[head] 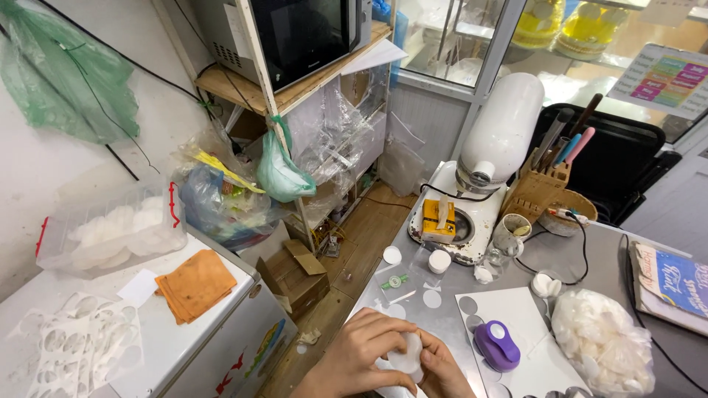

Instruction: The recorder cuts circular shapes from a sheet of paper using a circle punch and scissors.

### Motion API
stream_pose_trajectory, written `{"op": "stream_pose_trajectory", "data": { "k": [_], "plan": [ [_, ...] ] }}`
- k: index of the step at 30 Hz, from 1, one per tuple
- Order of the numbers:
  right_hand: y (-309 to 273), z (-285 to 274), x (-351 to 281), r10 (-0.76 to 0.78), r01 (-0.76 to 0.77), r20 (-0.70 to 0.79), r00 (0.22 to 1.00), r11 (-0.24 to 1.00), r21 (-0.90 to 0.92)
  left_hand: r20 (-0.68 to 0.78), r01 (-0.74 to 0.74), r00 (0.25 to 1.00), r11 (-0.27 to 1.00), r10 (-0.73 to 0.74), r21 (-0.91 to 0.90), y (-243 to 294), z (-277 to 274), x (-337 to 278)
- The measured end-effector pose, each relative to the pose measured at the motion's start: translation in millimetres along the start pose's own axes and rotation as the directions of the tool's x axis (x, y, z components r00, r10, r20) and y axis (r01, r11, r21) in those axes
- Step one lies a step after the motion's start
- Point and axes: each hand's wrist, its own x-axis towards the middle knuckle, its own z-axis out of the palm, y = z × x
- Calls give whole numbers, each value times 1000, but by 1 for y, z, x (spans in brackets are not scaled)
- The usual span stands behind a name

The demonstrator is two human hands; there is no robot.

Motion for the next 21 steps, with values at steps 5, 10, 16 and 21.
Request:
{"op": "stream_pose_trajectory", "data": {
  "k": [5, 10, 16, 21],
  "plan": [
    [-4, -24, 3, 4, -2, -16, 1000, 996, 88, -82, 69, 994, 997, -67, 22, -13, 27, 13],
    [-1, -68, -3, -36, 36, 0, 999, 987, 154, -99, 186, 977, 982, -187, -18, -11, 47, 30],
    [-12, -84, -10, -36, 52, -80, 996, 976, 209, -65, 136, 989, 990, -134, 22, -18, 72, 46],
    [-19, -104, -21, 8, 19, -118, 993, 976, 219, 124, 155, 982, 980, -140, -124, -29, 87, 50]
  ]
}}
